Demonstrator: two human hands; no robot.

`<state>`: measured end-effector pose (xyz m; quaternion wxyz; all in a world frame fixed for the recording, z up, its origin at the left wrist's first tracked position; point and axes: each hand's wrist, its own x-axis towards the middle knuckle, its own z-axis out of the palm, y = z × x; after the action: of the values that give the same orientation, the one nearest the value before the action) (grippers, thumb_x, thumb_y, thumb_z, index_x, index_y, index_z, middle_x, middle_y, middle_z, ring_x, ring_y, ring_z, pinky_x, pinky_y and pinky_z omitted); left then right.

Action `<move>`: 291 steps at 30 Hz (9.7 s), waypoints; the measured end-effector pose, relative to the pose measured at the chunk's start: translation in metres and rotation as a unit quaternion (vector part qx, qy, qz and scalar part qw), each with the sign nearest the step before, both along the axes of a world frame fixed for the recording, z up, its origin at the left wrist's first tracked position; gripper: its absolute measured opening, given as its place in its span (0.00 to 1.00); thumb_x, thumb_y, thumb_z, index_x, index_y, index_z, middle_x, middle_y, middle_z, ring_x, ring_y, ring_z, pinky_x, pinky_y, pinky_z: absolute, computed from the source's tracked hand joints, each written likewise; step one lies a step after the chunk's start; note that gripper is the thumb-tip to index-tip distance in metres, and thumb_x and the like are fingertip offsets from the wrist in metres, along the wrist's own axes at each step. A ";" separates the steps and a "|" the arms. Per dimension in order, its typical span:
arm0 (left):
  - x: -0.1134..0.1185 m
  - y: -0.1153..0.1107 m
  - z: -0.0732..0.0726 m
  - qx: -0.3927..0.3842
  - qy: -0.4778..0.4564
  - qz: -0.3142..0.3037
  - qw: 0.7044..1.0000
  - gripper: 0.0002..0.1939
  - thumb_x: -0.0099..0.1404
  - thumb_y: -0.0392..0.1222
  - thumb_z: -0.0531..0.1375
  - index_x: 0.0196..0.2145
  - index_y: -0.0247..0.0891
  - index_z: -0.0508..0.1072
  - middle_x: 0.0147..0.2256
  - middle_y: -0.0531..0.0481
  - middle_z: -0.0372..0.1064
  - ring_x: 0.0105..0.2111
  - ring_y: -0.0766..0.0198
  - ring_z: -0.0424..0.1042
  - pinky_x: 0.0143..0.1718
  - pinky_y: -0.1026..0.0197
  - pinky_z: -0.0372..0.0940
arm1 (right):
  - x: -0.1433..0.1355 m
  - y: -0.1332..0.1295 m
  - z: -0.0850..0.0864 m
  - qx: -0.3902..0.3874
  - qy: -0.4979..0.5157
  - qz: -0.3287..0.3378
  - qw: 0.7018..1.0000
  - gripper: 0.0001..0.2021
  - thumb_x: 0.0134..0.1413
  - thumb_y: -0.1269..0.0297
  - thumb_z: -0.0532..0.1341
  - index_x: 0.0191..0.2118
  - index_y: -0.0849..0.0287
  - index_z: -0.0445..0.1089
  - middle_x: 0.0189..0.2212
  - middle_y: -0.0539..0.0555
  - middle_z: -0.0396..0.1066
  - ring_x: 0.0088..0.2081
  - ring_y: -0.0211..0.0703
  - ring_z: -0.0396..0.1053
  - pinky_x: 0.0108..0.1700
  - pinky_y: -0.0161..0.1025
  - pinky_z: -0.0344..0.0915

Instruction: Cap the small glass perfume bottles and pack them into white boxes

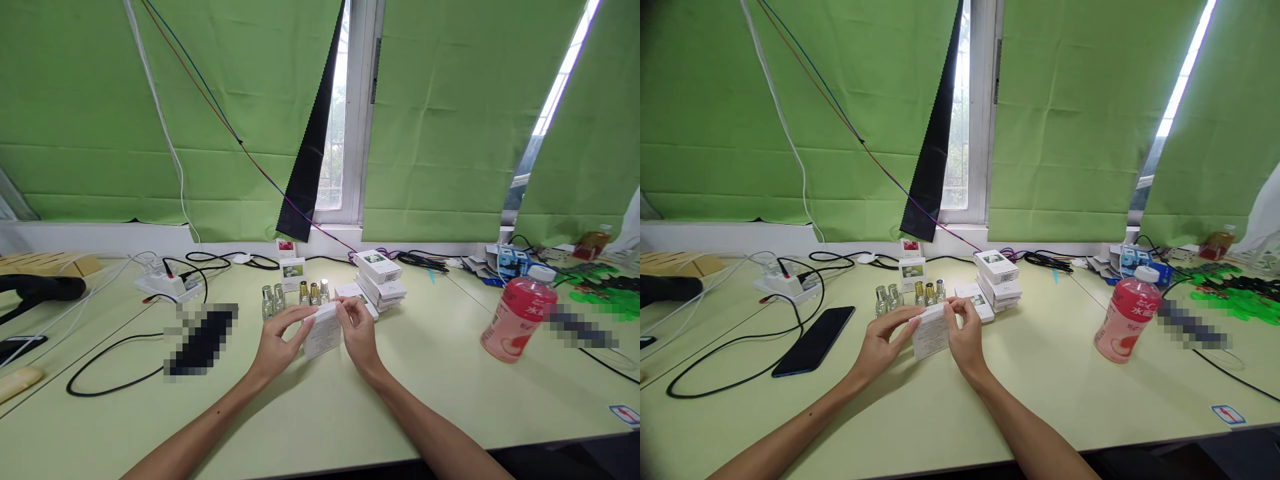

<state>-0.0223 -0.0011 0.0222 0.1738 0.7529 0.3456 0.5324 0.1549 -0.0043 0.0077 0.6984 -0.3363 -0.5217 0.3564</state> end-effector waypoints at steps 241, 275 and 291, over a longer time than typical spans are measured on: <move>-0.028 0.093 0.099 -0.084 0.561 0.171 0.806 0.32 0.55 0.45 0.70 0.59 0.48 0.73 0.46 0.44 0.78 0.50 0.47 0.75 0.42 0.60 0.65 | -0.007 0.008 -0.015 -0.140 -0.128 0.091 0.978 0.32 0.58 0.30 0.50 0.36 0.58 0.70 0.37 0.57 0.73 0.36 0.45 0.73 0.33 0.40 0.70; 0.004 0.112 0.079 -0.072 0.534 0.286 0.792 0.07 0.59 0.41 0.65 0.36 0.37 0.78 0.39 0.36 0.78 0.42 0.44 0.77 0.36 0.57 0.62 | -0.006 0.010 -0.016 -0.143 -0.157 0.104 0.972 0.32 0.60 0.31 0.47 0.35 0.58 0.68 0.36 0.56 0.72 0.31 0.41 0.72 0.30 0.37 0.67; 0.000 0.093 0.060 -0.020 0.470 0.369 0.802 0.17 0.71 0.40 0.50 0.50 0.35 0.74 0.50 0.31 0.71 0.56 0.40 0.63 0.50 0.48 0.60 | -0.008 0.010 -0.018 -0.141 -0.157 0.109 0.971 0.32 0.61 0.32 0.47 0.35 0.59 0.68 0.36 0.56 0.72 0.30 0.40 0.71 0.30 0.37 0.67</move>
<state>-0.0220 0.0917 0.0818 -0.2041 0.7228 0.6473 0.1301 0.1472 0.0054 -0.0103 0.5099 -0.4241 -0.6029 0.4434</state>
